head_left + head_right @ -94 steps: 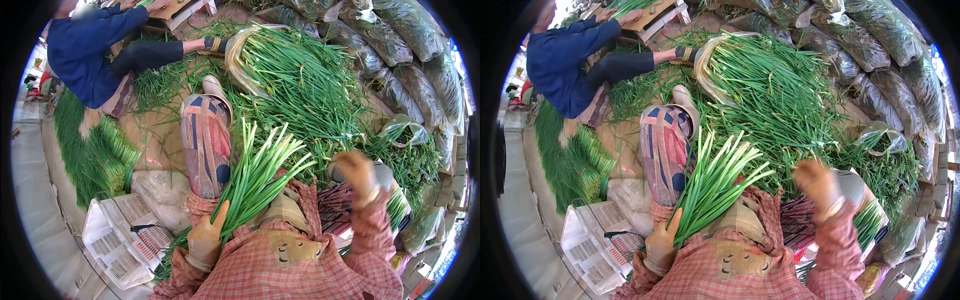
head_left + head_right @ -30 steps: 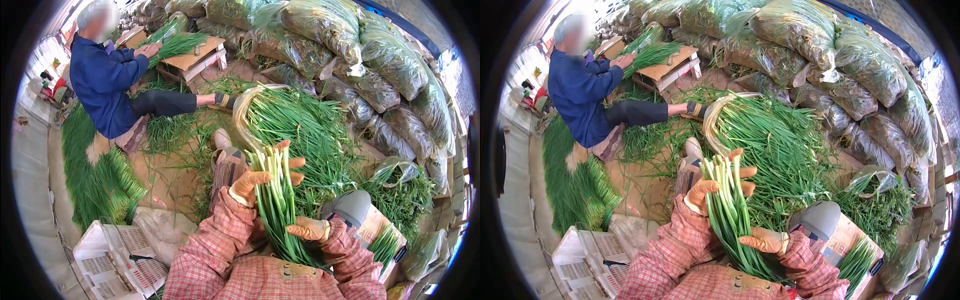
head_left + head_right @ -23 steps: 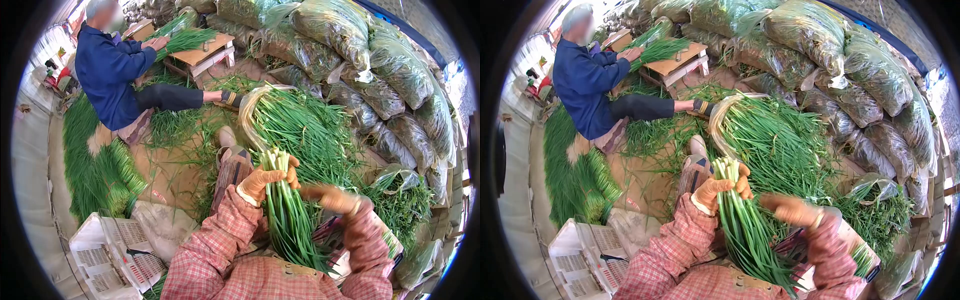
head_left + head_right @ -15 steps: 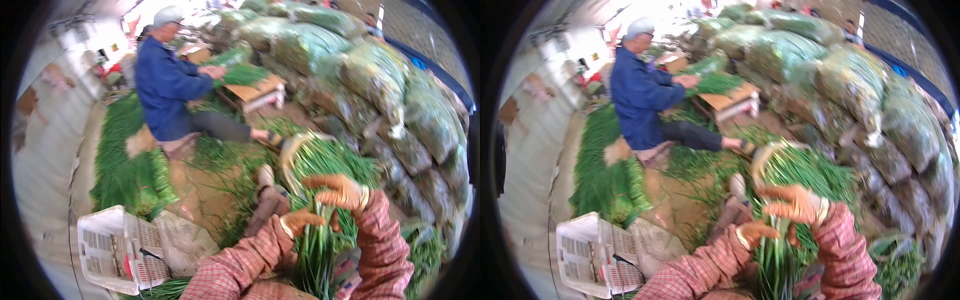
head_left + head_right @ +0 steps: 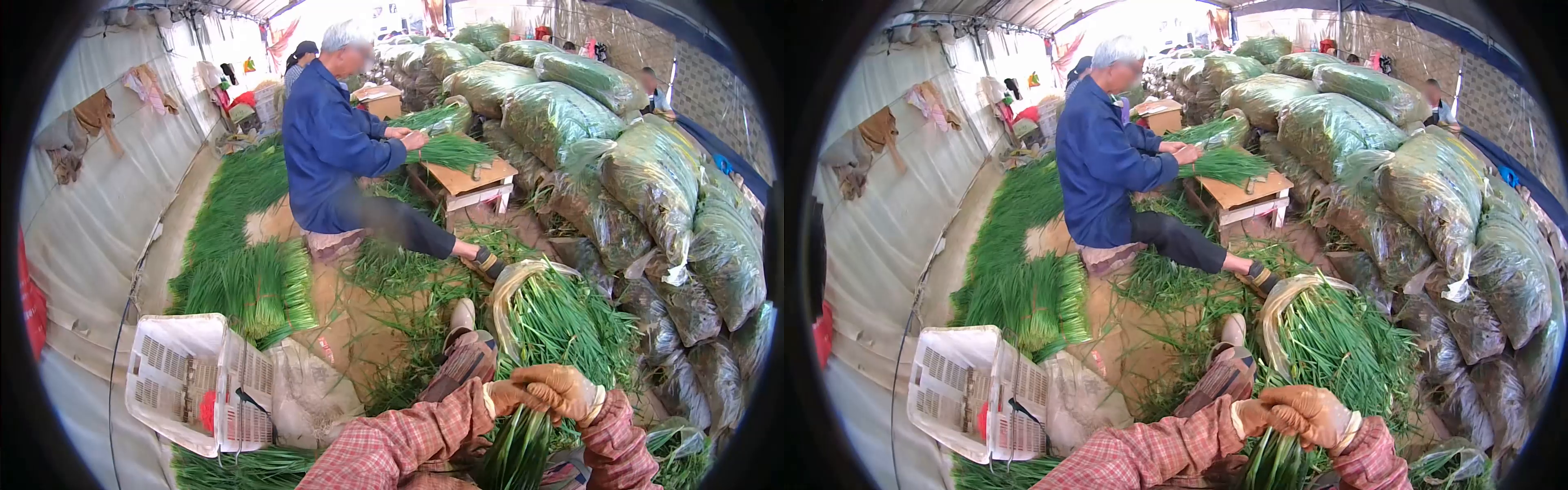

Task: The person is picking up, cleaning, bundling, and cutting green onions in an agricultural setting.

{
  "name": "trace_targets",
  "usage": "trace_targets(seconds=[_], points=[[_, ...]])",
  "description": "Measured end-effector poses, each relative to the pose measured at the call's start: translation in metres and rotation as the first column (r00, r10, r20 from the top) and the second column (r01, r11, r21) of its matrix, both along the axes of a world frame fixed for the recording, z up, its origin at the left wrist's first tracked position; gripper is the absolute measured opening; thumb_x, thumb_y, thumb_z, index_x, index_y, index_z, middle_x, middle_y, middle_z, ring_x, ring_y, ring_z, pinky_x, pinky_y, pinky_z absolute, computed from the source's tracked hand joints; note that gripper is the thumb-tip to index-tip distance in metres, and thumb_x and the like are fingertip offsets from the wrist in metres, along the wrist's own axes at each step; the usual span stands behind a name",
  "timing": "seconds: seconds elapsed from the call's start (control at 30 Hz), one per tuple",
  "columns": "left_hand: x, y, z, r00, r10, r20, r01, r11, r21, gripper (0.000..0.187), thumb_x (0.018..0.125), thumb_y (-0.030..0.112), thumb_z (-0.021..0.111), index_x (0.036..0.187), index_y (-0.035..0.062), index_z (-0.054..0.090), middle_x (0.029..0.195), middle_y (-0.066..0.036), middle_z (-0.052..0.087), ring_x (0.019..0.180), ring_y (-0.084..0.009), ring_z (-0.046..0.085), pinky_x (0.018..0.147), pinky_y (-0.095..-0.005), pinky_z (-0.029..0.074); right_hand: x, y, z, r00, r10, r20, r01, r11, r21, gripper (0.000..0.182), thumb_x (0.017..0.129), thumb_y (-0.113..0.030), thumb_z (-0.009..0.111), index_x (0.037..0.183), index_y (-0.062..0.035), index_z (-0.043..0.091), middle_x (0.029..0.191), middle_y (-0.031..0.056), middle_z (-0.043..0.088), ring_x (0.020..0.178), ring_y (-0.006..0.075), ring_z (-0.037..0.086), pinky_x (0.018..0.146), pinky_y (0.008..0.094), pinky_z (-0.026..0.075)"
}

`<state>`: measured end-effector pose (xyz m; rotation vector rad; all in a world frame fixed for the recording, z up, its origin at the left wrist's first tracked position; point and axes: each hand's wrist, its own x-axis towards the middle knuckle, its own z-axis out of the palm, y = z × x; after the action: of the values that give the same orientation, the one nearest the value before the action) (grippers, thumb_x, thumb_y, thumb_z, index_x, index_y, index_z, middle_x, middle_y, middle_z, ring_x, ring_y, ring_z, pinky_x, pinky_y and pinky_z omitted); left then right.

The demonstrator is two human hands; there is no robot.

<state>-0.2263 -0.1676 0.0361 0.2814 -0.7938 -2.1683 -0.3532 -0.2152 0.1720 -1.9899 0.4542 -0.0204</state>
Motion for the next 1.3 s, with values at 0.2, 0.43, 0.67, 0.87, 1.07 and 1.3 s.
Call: trace_targets(seconds=[0.2, 0.43, 0.67, 0.87, 1.07, 1.3], points=[[-0.01, -0.004, 0.026, 0.898, 0.437, 0.051, -0.332, 0.749, -0.573, 0.026, 0.064, 0.012, 0.075, 0.087, 0.0055, 0.065, 0.098, -0.007, 0.059, 0.094, -0.0194, 0.055, 0.082, -0.0358, 0.045, -0.011, 0.004, -0.02, 0.921, 0.13, 0.366, 0.044, 0.901, -0.431, 0.038, 0.086, -0.032, 0.051, 0.106, 0.0001, 0.057, 0.105, 0.0183, 0.058, 0.103, 0.0374, 0.052, 0.09, 0.0436, 0.039], [0.076, -0.049, 0.179, 0.695, 0.647, -0.312, -0.692, 0.485, -0.535, 0.015, 0.08, 0.019, 0.063, 0.08, 0.008, 0.053, 0.065, -0.004, 0.054, 0.067, -0.0184, 0.055, 0.07, -0.0387, 0.049, -0.126, 0.032, 0.014, 0.448, -0.626, 0.639, 0.815, 0.579, -0.004, 0.052, 0.087, -0.033, 0.051, 0.126, 0.0007, 0.045, 0.123, 0.0114, 0.051, 0.113, 0.022, 0.047, 0.095, 0.0346, 0.035], [0.091, -0.115, 0.167, 0.337, 0.942, 0.007, -0.569, 0.21, -0.795, 0.009, 0.083, 0.007, 0.06, 0.087, 0.0025, 0.054, 0.07, -0.006, 0.055, 0.067, -0.0156, 0.056, 0.07, -0.031, 0.048, -0.188, 0.066, -0.103, 0.245, -0.884, 0.398, 0.861, 0.387, 0.329, 0.041, 0.086, -0.015, 0.057, 0.122, 0.0011, 0.047, 0.113, 0.0088, 0.056, 0.1, 0.0163, 0.054, 0.09, 0.0294, 0.041], [0.149, -0.12, 0.183, 0.456, 0.871, -0.181, -0.732, 0.252, -0.633, 0.008, 0.084, 0.009, 0.059, 0.085, 0.0033, 0.053, 0.07, -0.005, 0.054, 0.066, -0.0163, 0.053, 0.073, -0.0368, 0.049, -0.183, 0.101, -0.133, 0.309, -0.91, 0.275, 0.726, 0.413, 0.549, 0.039, 0.086, -0.011, 0.056, 0.122, 0.0023, 0.047, 0.115, 0.01, 0.055, 0.103, 0.0184, 0.054, 0.09, 0.0303, 0.042], [0.149, -0.102, 0.181, 0.549, 0.809, -0.208, -0.76, 0.38, -0.527, 0.01, 0.087, 0.014, 0.055, 0.087, 0.0047, 0.052, 0.076, -0.005, 0.052, 0.077, -0.0183, 0.051, 0.088, -0.04, 0.042, -0.147, 0.082, -0.108, 0.281, -0.929, 0.24, 0.697, 0.369, 0.615, 0.038, 0.084, -0.005, 0.056, 0.121, 0.0022, 0.048, 0.105, 0.0103, 0.058, 0.094, 0.0168, 0.057, 0.083, 0.0275, 0.045], [0.088, -0.086, 0.177, 0.638, 0.756, -0.147, -0.74, 0.55, -0.387, 0.01, 0.086, 0.014, 0.057, 0.088, 0.0045, 0.052, 0.077, -0.005, 0.052, 0.079, -0.0208, 0.052, 0.087, -0.04, 0.044, -0.046, 0.032, -0.01, 0.345, -0.626, 0.7, 0.839, 0.54, 0.069, 0.013, 0.079, -0.007, 0.063, 0.091, -0.0019, 0.062, 0.085, 0.0089, 0.063, 0.076, 0.0161, 0.06, 0.068, 0.0256, 0.047]])
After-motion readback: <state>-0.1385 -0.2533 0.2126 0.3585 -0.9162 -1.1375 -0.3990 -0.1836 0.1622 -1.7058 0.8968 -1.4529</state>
